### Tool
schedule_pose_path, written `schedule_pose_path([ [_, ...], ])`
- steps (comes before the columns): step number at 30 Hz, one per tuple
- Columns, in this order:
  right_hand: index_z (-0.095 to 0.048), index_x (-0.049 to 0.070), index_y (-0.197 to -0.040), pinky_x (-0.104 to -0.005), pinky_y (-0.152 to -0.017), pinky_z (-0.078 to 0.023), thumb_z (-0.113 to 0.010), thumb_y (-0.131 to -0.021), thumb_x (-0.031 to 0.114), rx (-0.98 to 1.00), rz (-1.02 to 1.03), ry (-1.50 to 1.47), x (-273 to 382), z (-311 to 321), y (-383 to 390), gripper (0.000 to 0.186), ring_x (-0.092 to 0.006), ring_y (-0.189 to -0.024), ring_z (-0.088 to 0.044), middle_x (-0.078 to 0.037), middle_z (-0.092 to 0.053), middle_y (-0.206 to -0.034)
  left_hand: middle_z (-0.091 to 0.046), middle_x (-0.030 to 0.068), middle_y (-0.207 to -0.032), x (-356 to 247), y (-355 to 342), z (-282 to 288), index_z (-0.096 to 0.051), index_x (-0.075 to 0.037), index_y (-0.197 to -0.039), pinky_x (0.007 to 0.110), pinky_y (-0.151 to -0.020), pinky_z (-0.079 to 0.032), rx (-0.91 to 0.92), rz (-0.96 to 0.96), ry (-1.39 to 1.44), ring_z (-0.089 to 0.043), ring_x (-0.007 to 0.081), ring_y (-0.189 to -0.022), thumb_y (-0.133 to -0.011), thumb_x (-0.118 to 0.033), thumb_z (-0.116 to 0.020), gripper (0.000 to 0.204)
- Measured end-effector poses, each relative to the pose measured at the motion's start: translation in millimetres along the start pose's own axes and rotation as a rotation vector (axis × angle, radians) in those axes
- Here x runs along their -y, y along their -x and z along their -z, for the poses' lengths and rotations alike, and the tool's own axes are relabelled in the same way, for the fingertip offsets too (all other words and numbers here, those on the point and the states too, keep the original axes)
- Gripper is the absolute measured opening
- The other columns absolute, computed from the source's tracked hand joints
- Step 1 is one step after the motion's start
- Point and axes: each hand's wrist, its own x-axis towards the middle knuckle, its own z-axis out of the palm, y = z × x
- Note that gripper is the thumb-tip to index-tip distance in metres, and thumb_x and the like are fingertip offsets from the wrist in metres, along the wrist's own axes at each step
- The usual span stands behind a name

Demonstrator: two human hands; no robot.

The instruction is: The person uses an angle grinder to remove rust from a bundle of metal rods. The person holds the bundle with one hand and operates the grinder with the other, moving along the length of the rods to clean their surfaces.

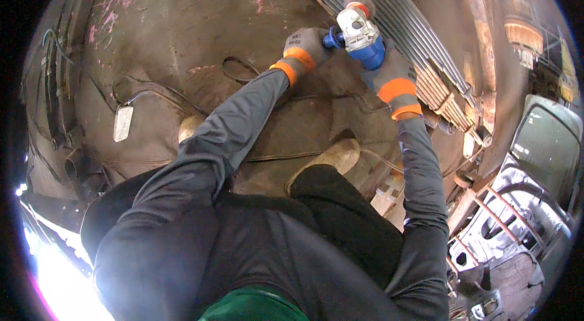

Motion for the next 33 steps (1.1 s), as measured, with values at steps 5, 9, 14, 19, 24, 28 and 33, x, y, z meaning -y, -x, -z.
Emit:
schedule_pose_path([
  [5, -0.059, 0.01, -0.13, -0.0447, -0.083, -0.055, -0.081, -0.072, 0.031, 0.021, -0.032, 0.025, -31.0, -1.7, 23.9, 0.066, -0.0393, -0.096, -0.07, -0.018, -0.072, -0.106, -0.074, 0.0132, -0.098, -9.2, 7.6, -31.8, -0.076, -0.02, -0.102, 0.046, -0.083, -0.055, 0.022, -0.062, 0.024, -0.07, 0.037, -0.092, -0.08, -0.037, -0.066, 0.029],
  [9, -0.057, 0.01, -0.131, -0.0446, -0.084, -0.055, -0.082, -0.071, 0.03, 0.013, -0.018, -0.082, -43.7, -10.3, 36.8, 0.068, -0.0392, -0.099, -0.069, -0.018, -0.072, -0.108, -0.074, 0.0124, -0.098, -9.0, 14.1, -42.0, -0.075, -0.019, -0.101, 0.046, -0.082, -0.055, 0.064, -0.075, 0.006, -0.07, 0.0364, -0.093, -0.08, -0.04, -0.066, 0.031],
  [14, -0.056, 0.011, -0.124, -0.0461, -0.084, -0.055, -0.083, -0.069, 0.025, 0.031, -0.018, -0.03, -32.1, -11.7, 31.8, 0.063, -0.0411, -0.098, -0.068, -0.018, -0.072, -0.104, -0.074, 0.0122, -0.099, -5.5, 18.3, -32.6, -0.075, -0.02, -0.104, 0.046, -0.084, -0.055, 0.062, -0.064, -0.003, -0.069, 0.0368, -0.094, -0.081, -0.041, -0.066, 0.033],
  [19, -0.056, 0.01, -0.125, -0.0466, -0.086, -0.055, -0.079, -0.072, 0.02, -0.024, 0.043, -0.091, 0.1, -12.6, 12.1, 0.059, -0.0415, -0.1, -0.068, -0.021, -0.071, -0.106, -0.072, 0.017, -0.089, 12.9, 7.1, -11.3, -0.076, -0.017, -0.096, 0.047, -0.077, -0.055, -0.098, -0.091, 0.02, -0.068, 0.0402, -0.083, -0.079, -0.042, -0.071, 0.031],
  [24, -0.06, 0.007, -0.121, -0.0484, -0.085, -0.055, -0.08, -0.072, 0.027, -0.031, 0.132, -0.098, 33.8, -16.4, -17.1, 0.056, -0.043, -0.1, -0.068, -0.024, -0.071, -0.105, -0.073, 0.0161, -0.094, 29.7, -0.7, 19.4, -0.078, -0.019, -0.098, 0.045, -0.08, -0.054, -0.118, 0.043, 0.054, -0.069, 0.0377, -0.088, -0.078, -0.038, -0.071, 0.028],
  [28, -0.063, 0.005, -0.109, -0.0485, -0.085, -0.054, -0.077, -0.076, 0.024, 0.017, 0.151, -0.036, 49.3, -17.7, -41.8, 0.041, -0.045, -0.102, -0.067, -0.028, -0.07, -0.103, -0.072, 0.0194, -0.087, 39.2, -6.7, 38.0, -0.077, -0.013, -0.091, 0.046, -0.075, -0.054, -0.184, 0.076, 0.078, -0.07, 0.0394, -0.086, -0.075, -0.04, -0.074, 0.031],
  [33, -0.065, 0.004, -0.103, -0.0496, -0.084, -0.054, -0.077, -0.077, 0.03, 0.006, 0.137, -0.026, 54.7, -22.3, -58.2, 0.039, -0.0467, -0.102, -0.066, -0.028, -0.07, -0.102, -0.072, 0.0194, -0.085, 41.8, -7.5, 47.0, -0.078, -0.012, -0.09, 0.046, -0.073, -0.055, -0.257, 0.091, 0.051, -0.071, 0.0388, -0.082, -0.074, -0.038, -0.076, 0.03],
])
